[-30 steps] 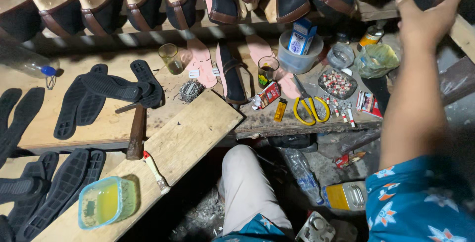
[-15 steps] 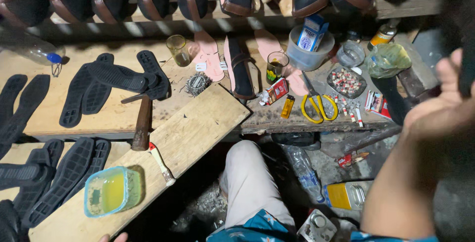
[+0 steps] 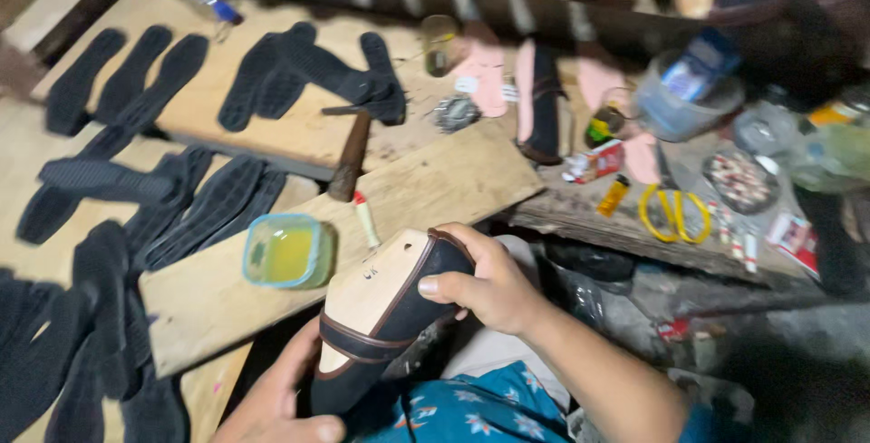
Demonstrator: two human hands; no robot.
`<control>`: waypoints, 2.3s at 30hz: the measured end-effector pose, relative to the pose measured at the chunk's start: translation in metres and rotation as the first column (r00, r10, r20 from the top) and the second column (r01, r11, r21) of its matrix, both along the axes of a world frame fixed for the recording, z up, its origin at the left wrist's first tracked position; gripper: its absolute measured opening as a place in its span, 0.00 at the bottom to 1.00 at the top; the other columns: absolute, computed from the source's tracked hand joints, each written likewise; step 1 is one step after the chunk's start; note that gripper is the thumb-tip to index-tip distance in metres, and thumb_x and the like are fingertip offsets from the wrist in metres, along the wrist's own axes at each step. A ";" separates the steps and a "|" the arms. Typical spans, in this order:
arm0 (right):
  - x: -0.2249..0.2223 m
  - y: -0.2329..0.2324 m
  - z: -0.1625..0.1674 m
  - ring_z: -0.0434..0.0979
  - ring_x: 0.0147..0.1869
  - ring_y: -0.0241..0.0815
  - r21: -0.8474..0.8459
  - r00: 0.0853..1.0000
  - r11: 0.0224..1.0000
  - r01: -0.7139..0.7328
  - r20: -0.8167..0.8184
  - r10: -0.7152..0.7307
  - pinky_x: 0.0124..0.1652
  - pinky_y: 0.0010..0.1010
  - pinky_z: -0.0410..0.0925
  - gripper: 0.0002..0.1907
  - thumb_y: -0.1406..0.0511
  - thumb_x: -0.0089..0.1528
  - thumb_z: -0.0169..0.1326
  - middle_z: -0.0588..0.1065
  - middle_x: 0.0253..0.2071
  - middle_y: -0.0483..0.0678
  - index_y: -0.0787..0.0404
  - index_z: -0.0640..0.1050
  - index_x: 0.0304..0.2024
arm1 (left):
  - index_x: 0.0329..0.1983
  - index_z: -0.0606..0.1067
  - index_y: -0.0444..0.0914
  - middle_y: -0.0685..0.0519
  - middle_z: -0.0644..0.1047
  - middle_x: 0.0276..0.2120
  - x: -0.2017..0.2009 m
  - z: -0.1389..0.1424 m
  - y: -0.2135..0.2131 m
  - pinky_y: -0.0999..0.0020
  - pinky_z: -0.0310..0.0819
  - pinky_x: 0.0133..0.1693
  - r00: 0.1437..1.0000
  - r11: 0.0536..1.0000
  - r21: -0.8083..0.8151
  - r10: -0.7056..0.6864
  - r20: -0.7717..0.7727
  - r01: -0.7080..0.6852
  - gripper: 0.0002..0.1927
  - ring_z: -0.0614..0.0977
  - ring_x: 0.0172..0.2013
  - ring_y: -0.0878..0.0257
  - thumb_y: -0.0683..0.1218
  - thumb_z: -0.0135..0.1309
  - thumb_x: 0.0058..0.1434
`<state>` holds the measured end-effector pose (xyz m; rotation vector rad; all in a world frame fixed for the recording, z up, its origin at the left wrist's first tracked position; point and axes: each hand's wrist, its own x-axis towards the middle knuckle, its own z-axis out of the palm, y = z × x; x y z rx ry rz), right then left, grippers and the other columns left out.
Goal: The person holds a shoe upper on a wooden board and brushes yellow glue from a small container along the edge of the upper, rotating the shoe to reach different sections. After coating the edge, the person places the shoe on an overhead rack with other completed uppers.
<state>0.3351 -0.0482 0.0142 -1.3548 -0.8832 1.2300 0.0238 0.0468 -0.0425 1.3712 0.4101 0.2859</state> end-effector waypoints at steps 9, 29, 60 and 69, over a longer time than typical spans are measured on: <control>-0.008 0.080 -0.045 0.80 0.33 0.39 0.046 0.942 0.999 0.020 0.334 -0.035 0.31 0.27 0.72 0.22 0.58 0.67 0.51 0.80 0.36 0.49 0.65 0.75 0.57 | 0.72 0.62 0.30 0.44 0.74 0.59 -0.032 0.004 -0.041 0.58 0.62 0.61 0.851 0.796 -0.341 0.525 -0.020 -0.499 0.53 0.73 0.58 0.54 0.54 0.69 0.45; -0.033 0.129 -0.032 0.72 0.32 0.37 0.102 0.768 0.994 0.043 0.633 -0.098 0.32 0.32 0.68 0.14 0.61 0.62 0.63 0.75 0.29 0.45 0.65 0.78 0.40 | 0.68 0.64 0.29 0.35 0.76 0.55 -0.066 -0.005 -0.056 0.49 0.78 0.54 0.574 0.404 -0.855 0.803 0.161 -0.326 0.46 0.81 0.53 0.44 0.65 0.59 0.58; -0.068 0.096 -0.008 0.83 0.42 0.49 0.214 0.994 0.977 -0.004 -0.104 0.027 0.43 0.39 0.77 0.09 0.69 0.69 0.52 0.79 0.43 0.59 0.68 0.71 0.49 | 0.63 0.71 0.29 0.47 0.81 0.43 -0.045 0.021 -0.043 0.71 0.79 0.39 0.654 0.530 -0.699 0.748 0.117 -0.481 0.34 0.83 0.37 0.65 0.61 0.53 0.66; -0.113 0.071 -0.004 0.81 0.55 0.46 0.589 0.994 0.804 -0.079 0.108 0.019 0.58 0.38 0.75 0.11 0.73 0.71 0.51 0.77 0.55 0.59 0.68 0.69 0.56 | 0.62 0.71 0.32 0.46 0.80 0.46 -0.031 0.033 -0.045 0.69 0.79 0.43 0.634 0.532 -0.581 0.772 0.035 -0.616 0.34 0.82 0.41 0.63 0.60 0.55 0.61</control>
